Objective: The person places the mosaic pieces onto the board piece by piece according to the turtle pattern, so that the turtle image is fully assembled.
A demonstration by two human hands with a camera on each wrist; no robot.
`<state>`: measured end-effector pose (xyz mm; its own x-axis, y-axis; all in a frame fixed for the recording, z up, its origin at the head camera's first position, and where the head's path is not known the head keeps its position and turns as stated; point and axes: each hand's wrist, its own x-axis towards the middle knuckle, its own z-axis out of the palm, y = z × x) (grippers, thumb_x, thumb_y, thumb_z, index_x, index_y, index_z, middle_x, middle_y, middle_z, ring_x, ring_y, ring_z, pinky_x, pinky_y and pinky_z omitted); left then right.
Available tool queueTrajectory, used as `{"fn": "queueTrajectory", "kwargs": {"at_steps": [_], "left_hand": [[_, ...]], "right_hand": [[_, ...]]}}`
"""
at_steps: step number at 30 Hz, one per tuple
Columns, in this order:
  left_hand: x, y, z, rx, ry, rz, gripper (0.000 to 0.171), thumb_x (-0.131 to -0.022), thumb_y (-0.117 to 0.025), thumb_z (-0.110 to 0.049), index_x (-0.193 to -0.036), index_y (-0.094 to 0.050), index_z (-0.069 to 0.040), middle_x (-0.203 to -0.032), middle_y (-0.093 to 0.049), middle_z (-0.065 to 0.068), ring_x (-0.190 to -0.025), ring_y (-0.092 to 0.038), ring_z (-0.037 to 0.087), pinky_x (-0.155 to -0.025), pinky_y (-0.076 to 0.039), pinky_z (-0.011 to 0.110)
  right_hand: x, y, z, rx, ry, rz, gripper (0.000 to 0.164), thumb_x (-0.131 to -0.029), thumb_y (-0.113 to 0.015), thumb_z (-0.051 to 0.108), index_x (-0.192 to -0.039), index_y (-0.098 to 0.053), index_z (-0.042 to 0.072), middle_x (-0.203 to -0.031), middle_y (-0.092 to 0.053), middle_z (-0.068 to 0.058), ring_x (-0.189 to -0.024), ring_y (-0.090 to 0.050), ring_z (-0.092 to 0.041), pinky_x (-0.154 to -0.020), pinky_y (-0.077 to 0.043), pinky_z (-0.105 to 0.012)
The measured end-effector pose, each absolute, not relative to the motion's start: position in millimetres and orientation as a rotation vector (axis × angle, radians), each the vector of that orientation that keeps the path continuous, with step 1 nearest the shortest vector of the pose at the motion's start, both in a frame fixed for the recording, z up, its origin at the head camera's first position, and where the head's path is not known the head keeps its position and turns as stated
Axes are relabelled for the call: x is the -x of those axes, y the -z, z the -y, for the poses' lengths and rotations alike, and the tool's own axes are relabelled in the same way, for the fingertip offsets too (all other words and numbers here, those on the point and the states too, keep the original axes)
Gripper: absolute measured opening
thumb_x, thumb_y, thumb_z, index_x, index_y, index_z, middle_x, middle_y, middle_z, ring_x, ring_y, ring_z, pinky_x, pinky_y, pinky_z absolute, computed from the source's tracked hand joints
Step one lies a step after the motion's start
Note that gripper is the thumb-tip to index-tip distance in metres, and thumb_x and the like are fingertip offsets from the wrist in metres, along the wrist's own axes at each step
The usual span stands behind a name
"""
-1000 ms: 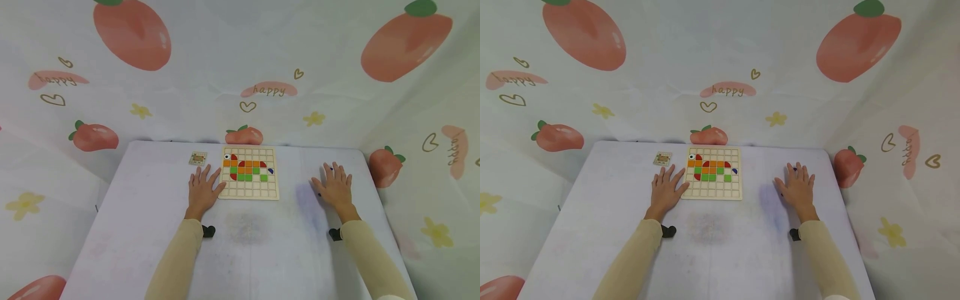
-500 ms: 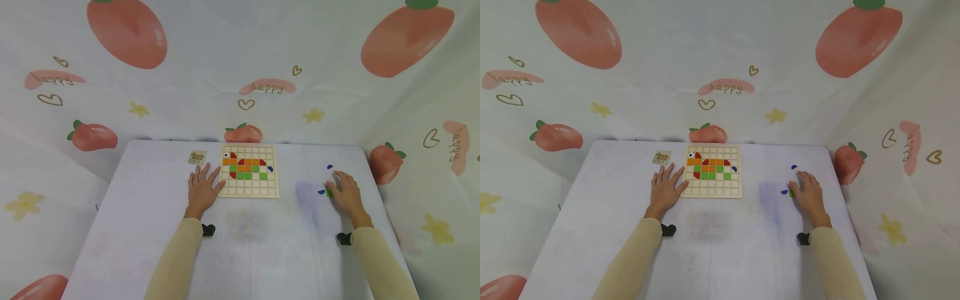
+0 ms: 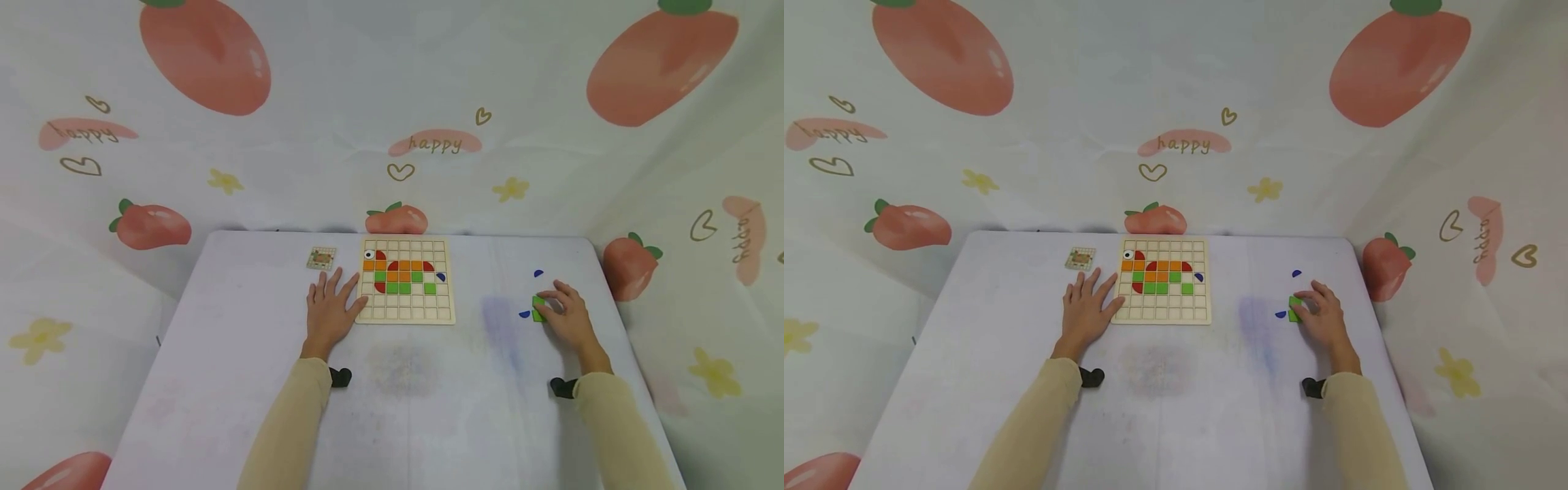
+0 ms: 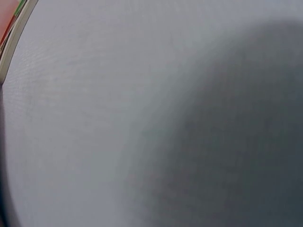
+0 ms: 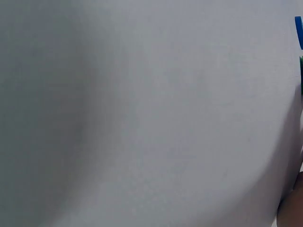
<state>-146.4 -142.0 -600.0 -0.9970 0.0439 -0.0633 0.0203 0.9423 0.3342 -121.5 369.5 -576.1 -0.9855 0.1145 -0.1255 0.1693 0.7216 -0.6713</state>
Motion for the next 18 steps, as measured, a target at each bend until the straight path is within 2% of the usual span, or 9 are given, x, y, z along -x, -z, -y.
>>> {"fn": "queueTrajectory", "kwargs": {"at_steps": [8, 18], "left_hand": [[144.9, 600.6, 141.7, -0.05, -0.51, -3.016, 0.07, -0.097, -0.037, -0.073, -0.16, -0.028, -0.044, -0.173, -0.015, 0.004, -0.161, 0.0, 0.037, -0.128, -0.003, 0.064], [146.2, 598.4, 141.0, -0.042, -0.51, -3.015, 0.07, -0.097, -0.038, -0.073, -0.16, -0.028, -0.043, -0.173, -0.015, 0.004, -0.161, 0.0, 0.037, -0.128, -0.003, 0.063]], "right_hand": [[119.6, 572.9, -366.5, -0.243, 1.157, -2.867, 0.03, -0.097, -0.068, 0.017, -0.119, -0.064, -0.004, -0.161, -0.031, -0.032, -0.15, -0.017, -0.058, -0.118, -0.015, -0.076], [126.9, 557.0, -363.8, -0.252, 1.141, -2.819, 0.029, -0.097, -0.067, 0.018, -0.108, -0.059, -0.008, -0.151, -0.044, -0.032, -0.145, -0.029, -0.056, -0.118, -0.023, -0.071]]}}
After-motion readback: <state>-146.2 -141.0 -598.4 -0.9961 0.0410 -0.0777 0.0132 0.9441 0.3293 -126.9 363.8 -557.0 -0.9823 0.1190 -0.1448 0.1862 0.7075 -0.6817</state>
